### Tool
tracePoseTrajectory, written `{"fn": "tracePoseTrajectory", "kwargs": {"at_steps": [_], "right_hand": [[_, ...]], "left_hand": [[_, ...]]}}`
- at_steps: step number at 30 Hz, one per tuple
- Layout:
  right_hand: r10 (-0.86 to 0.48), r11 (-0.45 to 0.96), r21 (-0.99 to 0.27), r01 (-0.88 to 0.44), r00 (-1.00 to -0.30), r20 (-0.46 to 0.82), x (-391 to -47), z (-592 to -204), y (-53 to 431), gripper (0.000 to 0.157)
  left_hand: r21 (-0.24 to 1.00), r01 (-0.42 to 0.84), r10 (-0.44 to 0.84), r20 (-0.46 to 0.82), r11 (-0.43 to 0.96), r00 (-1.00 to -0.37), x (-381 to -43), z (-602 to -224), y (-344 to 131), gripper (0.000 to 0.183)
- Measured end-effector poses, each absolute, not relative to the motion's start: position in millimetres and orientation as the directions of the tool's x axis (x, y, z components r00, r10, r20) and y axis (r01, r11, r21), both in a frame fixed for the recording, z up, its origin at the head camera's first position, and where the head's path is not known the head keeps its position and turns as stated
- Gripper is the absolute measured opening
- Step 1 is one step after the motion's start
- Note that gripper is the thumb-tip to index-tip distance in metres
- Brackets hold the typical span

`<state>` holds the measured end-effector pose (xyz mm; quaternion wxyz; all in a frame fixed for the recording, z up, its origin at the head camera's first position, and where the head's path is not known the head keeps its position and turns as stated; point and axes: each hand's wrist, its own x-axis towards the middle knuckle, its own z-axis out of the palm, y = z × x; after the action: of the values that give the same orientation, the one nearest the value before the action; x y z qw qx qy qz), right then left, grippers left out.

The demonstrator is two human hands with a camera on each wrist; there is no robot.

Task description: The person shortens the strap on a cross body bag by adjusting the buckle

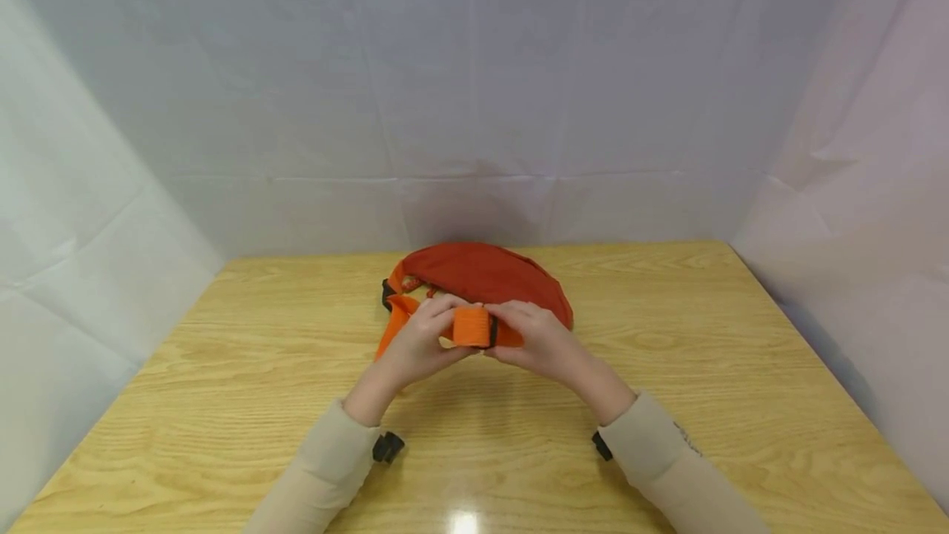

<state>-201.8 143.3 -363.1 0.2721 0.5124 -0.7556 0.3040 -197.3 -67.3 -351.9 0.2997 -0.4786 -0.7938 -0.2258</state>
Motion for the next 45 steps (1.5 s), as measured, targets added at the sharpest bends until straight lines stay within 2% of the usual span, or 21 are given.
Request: {"fn": "tracePoseTrajectory", "kwargs": {"at_steps": [4,10,16,23,32,39,45], "right_hand": [[-0.591,0.307,-0.172,-0.936,-0.329,0.737,-201,-364,144,0.050],[-0.583,0.309,-0.168,-0.936,-0.326,0.744,-201,-364,144,0.051],[-0.591,0.302,-0.161,-0.940,-0.317,0.742,-202,-366,146,0.051],[-0.590,0.288,-0.166,-0.943,-0.311,0.745,-203,-368,148,0.047],[-0.600,0.285,-0.167,-0.944,-0.311,0.737,-204,-369,151,0.051],[-0.601,0.294,-0.184,-0.938,-0.331,0.728,-204,-368,155,0.048],[-0.605,0.296,-0.196,-0.935,-0.342,0.719,-204,-368,155,0.048]], "left_hand": [[0.020,0.864,0.611,0.699,0.503,-0.372,-198,-354,-66,0.040],[0.039,0.849,0.585,0.708,0.527,-0.395,-197,-353,-67,0.033],[0.044,0.847,0.613,0.670,0.530,-0.419,-197,-353,-70,0.034],[0.216,0.844,0.633,0.577,0.491,-0.517,-198,-353,-76,0.038],[0.391,0.822,0.620,0.540,0.414,-0.569,-201,-351,-85,0.025],[0.583,0.732,0.584,0.473,0.354,-0.659,-201,-347,-94,0.021],[0.728,0.596,0.556,0.357,0.339,-0.751,-202,-345,-99,0.022]]}}
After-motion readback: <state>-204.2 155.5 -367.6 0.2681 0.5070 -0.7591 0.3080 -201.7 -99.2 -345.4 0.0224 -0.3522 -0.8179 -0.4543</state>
